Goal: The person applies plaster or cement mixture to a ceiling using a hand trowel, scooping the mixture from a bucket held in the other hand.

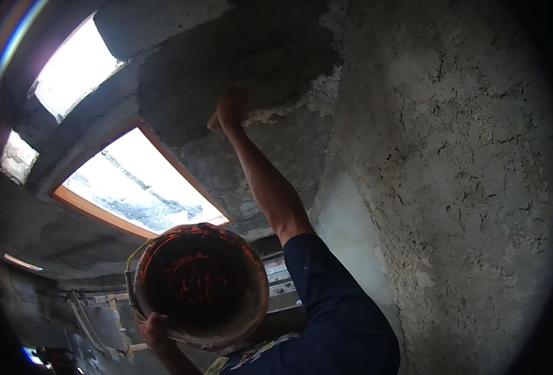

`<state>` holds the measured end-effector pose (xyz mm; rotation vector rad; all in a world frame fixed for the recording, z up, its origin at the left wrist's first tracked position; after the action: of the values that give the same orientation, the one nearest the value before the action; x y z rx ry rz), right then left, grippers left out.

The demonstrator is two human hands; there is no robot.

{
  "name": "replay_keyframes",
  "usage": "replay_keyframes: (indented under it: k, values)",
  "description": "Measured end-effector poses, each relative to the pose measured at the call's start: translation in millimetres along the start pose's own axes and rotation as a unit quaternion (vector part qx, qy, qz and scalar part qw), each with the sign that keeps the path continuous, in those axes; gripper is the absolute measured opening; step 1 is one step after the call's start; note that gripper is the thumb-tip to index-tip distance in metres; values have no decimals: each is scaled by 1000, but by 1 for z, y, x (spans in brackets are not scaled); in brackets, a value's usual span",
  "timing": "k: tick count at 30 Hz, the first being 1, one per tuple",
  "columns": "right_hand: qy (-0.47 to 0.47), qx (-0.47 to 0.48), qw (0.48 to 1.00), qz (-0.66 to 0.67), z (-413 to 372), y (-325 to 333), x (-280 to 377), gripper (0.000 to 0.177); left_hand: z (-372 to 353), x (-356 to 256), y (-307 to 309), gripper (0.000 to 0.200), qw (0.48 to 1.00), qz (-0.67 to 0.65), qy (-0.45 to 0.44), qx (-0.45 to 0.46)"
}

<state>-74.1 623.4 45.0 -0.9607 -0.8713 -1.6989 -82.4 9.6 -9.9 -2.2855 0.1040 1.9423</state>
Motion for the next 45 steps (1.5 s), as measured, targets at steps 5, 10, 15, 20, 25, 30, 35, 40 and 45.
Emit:
replay_keyframes:
  k: [5,10,15,20,25,30,35,40,45]
  values:
    - [161,22,980,-113,-5,-33,6,38,6,14,-3,65,999,-6,29,44]
    - [24,123,989,74,-31,-2,-13,37,8,23,-16,58,994,-17,51,97]
    - [154,39,987,-6,-33,52,-26,36,-2,10,-46,55,985,-59,41,157]
    - [-38,157,983,88,-11,70,-20,36,-5,12,-65,55,980,-120,52,149]
    - [95,136,986,3,-16,21,-29,39,-2,43,-62,52,974,-85,68,200]
    - [25,208,973,91,-45,47,-9,39,-11,40,-78,49,962,-114,81,235]
    - [80,181,979,47,-51,68,-33,36,-13,45,-86,49,955,-130,97,249]
    - [120,100,987,33,-3,66,-60,39,-7,77,-90,49,945,-171,153,232]
    - [162,187,969,-16,-17,52,-64,40,-18,80,-108,52,936,-177,157,260]
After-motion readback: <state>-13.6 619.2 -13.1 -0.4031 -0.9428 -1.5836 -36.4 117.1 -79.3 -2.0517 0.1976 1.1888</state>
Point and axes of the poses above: each hand's wrist, its own z-axis towards the middle knuckle, its own y-axis out of the back of the hand, x = y × z, the point moved 8 cm from there along z, towards the middle knuckle, and after that the axes turned 1 degree about y, right-handed, at the moved point
